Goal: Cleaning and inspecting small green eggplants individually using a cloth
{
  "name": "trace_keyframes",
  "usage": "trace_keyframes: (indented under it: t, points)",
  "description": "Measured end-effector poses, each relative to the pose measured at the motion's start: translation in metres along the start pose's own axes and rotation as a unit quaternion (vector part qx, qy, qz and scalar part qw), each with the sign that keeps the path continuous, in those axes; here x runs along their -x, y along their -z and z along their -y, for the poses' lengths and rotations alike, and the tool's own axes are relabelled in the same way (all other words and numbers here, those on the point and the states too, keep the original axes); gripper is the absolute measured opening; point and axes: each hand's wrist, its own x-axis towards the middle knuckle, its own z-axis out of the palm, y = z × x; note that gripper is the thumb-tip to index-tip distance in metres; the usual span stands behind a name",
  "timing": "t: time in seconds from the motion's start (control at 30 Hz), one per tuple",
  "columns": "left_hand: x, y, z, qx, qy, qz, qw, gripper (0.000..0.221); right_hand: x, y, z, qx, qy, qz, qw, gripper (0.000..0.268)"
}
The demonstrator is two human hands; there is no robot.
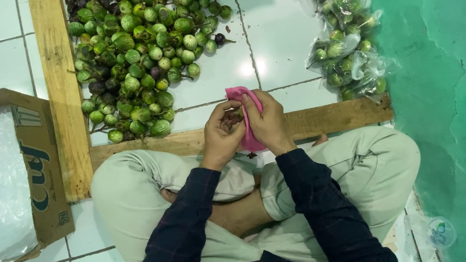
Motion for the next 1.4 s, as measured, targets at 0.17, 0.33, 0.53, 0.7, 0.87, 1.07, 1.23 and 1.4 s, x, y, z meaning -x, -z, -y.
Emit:
trace_keyframes:
  t: [0.17, 0.33, 0.53, 0.7, 0.87, 1.07, 1.23, 1.4]
  points:
    - [-0.004, -0.001, -0.006, 0.033, 0.018, 0.014, 0.999, 0.041, -0.001, 0.001, -0.017, -0.029, -0.062, -0.034, 0.997, 0.033]
    - [-0.006, 0.003, -0.007, 0.027, 0.025, 0.003, 0.999, 0.037, 0.003, -0.002, 0.001, -0.063, -0.084, -0.019, 0.994, 0.043]
    - [-0.006, 0.006, 0.000, -0.026, -0.009, -0.027, 0.999, 0.054, 0.005, -0.004, 0.015, 0.020, 0.039, 0.053, 0.998, 0.042]
    - [-0.001, -0.005, -0.027, -0.015, -0.035, 0.000, 0.999, 0.060, 0.000, 0.001, 0.005, -0.010, 0.005, 0.002, 1.000, 0.023]
    - [-0.005, -0.003, 0.011, 0.008, 0.021, -0.018, 1.000, 0.047, -0.002, 0.000, -0.014, -0.054, -0.008, -0.056, 0.997, 0.023]
    - [-0.008, 0.008, 0.016, 0.010, 0.017, -0.016, 1.000, 0.043, 0.003, 0.002, 0.032, -0.037, 0.003, 0.022, 0.999, 0.042]
    - [-0.004, 0.006, 0.003, -0.024, 0.013, -0.002, 1.000, 0.036, 0.001, -0.002, 0.000, 0.007, 0.022, 0.029, 0.999, 0.031]
    - [-0.002, -0.002, -0.006, -0.001, 0.025, 0.021, 0.999, 0.040, -0.004, 0.002, -0.024, -0.041, -0.053, -0.042, 0.997, 0.028]
